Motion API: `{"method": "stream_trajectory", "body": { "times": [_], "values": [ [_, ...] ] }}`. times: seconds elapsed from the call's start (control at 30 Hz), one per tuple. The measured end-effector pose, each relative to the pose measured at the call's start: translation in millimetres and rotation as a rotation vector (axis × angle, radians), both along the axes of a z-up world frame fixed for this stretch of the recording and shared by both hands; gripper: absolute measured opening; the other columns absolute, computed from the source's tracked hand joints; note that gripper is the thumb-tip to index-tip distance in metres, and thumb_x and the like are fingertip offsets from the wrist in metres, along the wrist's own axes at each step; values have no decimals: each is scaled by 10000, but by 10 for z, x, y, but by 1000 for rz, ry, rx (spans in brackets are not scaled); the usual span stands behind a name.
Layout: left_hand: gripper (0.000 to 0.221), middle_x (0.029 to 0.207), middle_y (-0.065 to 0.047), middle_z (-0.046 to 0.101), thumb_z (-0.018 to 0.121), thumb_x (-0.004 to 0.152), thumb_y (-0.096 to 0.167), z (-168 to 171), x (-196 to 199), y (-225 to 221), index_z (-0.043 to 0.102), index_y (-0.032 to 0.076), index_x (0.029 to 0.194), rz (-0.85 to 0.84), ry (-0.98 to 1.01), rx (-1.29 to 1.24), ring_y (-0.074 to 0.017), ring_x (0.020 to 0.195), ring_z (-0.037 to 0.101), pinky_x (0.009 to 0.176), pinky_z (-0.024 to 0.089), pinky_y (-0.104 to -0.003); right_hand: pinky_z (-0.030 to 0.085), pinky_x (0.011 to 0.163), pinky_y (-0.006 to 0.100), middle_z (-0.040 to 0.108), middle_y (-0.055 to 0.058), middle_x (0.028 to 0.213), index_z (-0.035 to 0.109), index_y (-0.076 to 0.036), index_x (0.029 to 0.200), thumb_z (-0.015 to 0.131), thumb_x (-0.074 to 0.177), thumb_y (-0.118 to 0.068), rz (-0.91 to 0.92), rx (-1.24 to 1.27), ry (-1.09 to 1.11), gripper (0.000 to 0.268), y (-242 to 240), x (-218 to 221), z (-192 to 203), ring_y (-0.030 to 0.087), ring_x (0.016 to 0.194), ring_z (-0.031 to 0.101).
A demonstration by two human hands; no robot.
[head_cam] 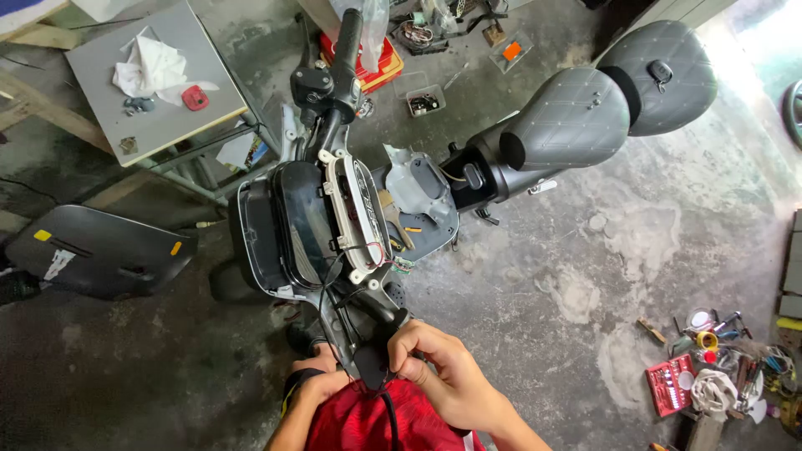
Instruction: The person works on the dashboard of an electric scooter, removing the instrument panel cover and disconnecting its wiring. They handle a small circuit board and wires, then use multimeter probes to test the components while seated on the floor, manipulating the red and black wires.
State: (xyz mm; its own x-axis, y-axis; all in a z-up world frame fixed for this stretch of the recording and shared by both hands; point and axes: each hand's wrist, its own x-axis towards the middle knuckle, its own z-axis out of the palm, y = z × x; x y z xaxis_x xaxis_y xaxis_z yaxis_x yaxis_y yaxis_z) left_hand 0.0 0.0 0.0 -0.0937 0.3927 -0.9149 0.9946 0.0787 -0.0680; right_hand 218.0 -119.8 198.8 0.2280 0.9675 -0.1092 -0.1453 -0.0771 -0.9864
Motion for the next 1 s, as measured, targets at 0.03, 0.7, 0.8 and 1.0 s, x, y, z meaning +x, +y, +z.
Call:
{"method": "stream_trajectory", "body": {
  "times": [0.03,0.7,0.8,1.0],
  "values": [
    [910,1094,-148,753,894,604,588,-187,-90,-33,528,124,1296,28,19,37,-275,1001,745,906,590,-414,508,850,318,604,60,982,584,-27,965,614,1042,-103,3,-9,14,112,6,-2,4,180,906,589],
    [764,1165,-114,723,805,713,436,-2115,-1381,-958,533,64,1322,44,-601,-67,-235,1068,714,959,573,-387,549,815,302,605,53,953,591,-14,938,625,1028,-81,-95,-34,52,117,-95,-61,-79,153,869,630],
    [733,1189,-111,718,784,743,425,-1971,-1250,-918,544,56,1329,60,-659,-90,-233,1091,705,977,565,-385,559,795,299,618,52,935,599,-15,930,637,1008,-72,-113,-68,31,104,-88,-45,-105,150,848,646],
    [674,1237,-106,710,744,802,402,-1943,-1268,-989,565,43,1344,103,-752,-144,-227,1137,688,1011,548,-381,538,810,295,634,58,941,620,-13,947,642,983,-45,-163,-99,-51,53,-116,-29,-277,153,872,637]
  ]
}}
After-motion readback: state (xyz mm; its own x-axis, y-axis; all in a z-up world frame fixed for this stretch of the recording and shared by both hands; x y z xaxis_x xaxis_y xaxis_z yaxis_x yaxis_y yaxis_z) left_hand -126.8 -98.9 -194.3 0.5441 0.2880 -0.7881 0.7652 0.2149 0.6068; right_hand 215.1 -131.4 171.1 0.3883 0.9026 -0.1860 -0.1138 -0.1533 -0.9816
